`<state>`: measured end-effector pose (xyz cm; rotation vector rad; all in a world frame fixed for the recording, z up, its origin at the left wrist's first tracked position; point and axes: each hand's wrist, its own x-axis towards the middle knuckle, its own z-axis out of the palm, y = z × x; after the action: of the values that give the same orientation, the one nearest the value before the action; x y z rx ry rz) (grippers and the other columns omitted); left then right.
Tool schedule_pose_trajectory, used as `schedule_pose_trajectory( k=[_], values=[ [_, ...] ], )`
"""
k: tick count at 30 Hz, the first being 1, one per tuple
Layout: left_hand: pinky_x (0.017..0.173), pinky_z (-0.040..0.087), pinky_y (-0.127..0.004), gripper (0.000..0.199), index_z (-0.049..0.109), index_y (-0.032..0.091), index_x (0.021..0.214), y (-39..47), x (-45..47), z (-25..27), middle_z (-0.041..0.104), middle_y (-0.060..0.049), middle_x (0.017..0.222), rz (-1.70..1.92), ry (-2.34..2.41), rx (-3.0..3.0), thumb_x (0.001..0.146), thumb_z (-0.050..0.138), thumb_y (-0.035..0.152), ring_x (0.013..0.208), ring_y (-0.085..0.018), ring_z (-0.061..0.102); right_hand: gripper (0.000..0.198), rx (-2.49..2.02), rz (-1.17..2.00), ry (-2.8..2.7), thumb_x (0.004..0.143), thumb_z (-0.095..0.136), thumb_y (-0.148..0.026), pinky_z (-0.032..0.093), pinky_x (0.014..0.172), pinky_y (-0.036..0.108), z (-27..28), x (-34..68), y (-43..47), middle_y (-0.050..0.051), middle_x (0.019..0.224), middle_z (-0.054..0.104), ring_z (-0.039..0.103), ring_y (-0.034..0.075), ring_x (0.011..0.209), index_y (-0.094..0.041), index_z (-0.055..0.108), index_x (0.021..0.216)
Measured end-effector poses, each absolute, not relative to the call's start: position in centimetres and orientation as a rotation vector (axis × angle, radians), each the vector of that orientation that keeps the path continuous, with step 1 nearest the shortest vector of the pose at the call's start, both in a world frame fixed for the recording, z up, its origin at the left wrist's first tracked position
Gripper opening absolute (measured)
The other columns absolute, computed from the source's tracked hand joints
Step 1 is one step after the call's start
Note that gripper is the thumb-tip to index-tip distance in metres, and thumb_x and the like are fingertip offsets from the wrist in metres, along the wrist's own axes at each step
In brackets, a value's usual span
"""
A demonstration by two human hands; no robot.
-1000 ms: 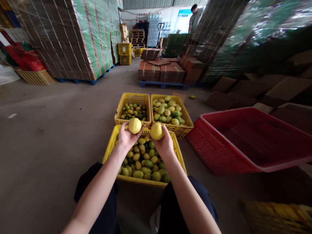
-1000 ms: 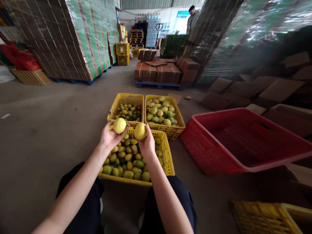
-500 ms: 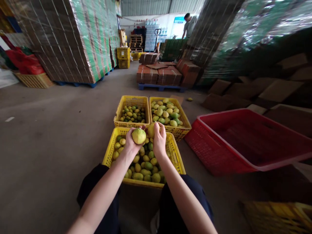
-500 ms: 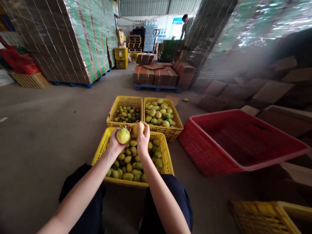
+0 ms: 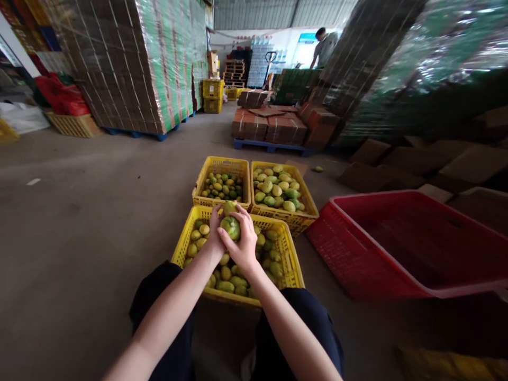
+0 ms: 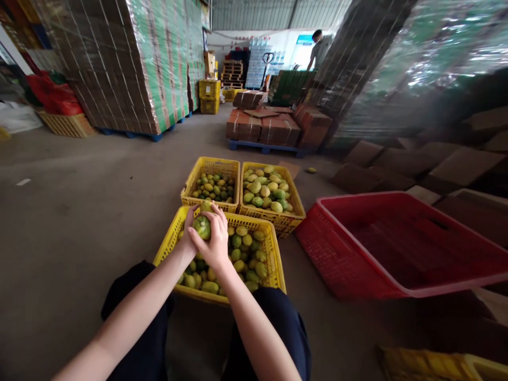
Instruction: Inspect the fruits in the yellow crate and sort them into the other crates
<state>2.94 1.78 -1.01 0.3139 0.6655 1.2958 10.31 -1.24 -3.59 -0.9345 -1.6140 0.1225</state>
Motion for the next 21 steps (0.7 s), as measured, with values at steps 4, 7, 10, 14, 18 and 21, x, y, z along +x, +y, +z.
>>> schedule_pose_trajectory(
  k=[4, 7, 10, 14, 18, 21],
  values=[
    [0.074, 0.056, -0.033, 0.034, 0.065, 0.022, 0.077, 1.9, 3.2, -0.4, 0.063, -0.005, 0.069, 1.405, 0.588, 0.213, 0.082, 0.063, 0.056, 0.081, -0.024, 0.066, 0.035, -0.921, -0.046, -1.556, 0.087, 0.070, -0.036, 0.057, 0.092, 0.050, -3.5, 9.7, -1.7, 0.011, 0.108, 0.071, 0.067, 0.030, 0.108, -0.024, 0.059, 0.117],
    [0.068, 0.054, -0.028, 0.035, 0.063, 0.021, 0.072, 2.3, 3.0, 0.1, 0.059, -0.003, 0.065, 1.522, 0.574, 0.135, 0.084, 0.054, 0.053, 0.070, -0.018, 0.064, 0.037, -0.917, -0.093, -1.524, 0.086, 0.073, -0.038, 0.059, 0.083, 0.044, -3.1, 9.9, -1.6, 0.009, 0.104, 0.070, 0.069, 0.027, 0.094, -0.023, 0.059, 0.118],
    [0.062, 0.050, -0.025, 0.030, 0.061, 0.020, 0.066, 2.8, 2.2, 1.0, 0.058, -0.001, 0.065, 1.638, 0.606, 0.186, 0.081, 0.052, 0.045, 0.061, -0.013, 0.060, 0.040, -0.925, -0.122, -1.480, 0.086, 0.074, -0.044, 0.060, 0.079, 0.042, -2.2, 11.1, -1.0, 0.009, 0.102, 0.069, 0.069, 0.026, 0.091, -0.023, 0.059, 0.116],
    [0.062, 0.048, -0.026, 0.029, 0.063, 0.020, 0.059, 2.9, 1.0, 2.0, 0.058, -0.003, 0.069, 1.845, 0.596, 0.628, 0.077, 0.053, 0.040, 0.065, -0.014, 0.058, 0.047, -0.834, -0.206, -1.481, 0.084, 0.073, -0.054, 0.060, 0.079, 0.043, -0.7, 13.2, -0.2, 0.009, 0.102, 0.069, 0.070, 0.027, 0.092, -0.023, 0.060, 0.116],
    [0.071, 0.049, -0.030, 0.039, 0.066, 0.020, 0.055, 1.9, 0.6, 2.1, 0.059, -0.006, 0.074, 1.882, 0.629, 0.998, 0.081, 0.052, 0.044, 0.075, -0.019, 0.058, 0.056, -0.762, -0.253, -1.563, 0.079, 0.077, -0.060, 0.060, 0.080, 0.046, -0.4, 14.1, -0.2, 0.010, 0.103, 0.069, 0.070, 0.028, 0.093, -0.023, 0.061, 0.119],
    [0.079, 0.050, -0.034, 0.041, 0.070, 0.021, 0.055, 1.2, 0.6, 2.1, 0.060, -0.007, 0.075, 1.800, 0.648, 1.139, 0.083, 0.050, 0.044, 0.075, -0.021, 0.059, 0.058, -0.824, -0.186, -1.635, 0.075, 0.078, -0.064, 0.060, 0.081, 0.049, -0.8, 13.9, -0.4, 0.011, 0.102, 0.070, 0.070, 0.030, 0.094, -0.025, 0.062, 0.115]
  ],
)
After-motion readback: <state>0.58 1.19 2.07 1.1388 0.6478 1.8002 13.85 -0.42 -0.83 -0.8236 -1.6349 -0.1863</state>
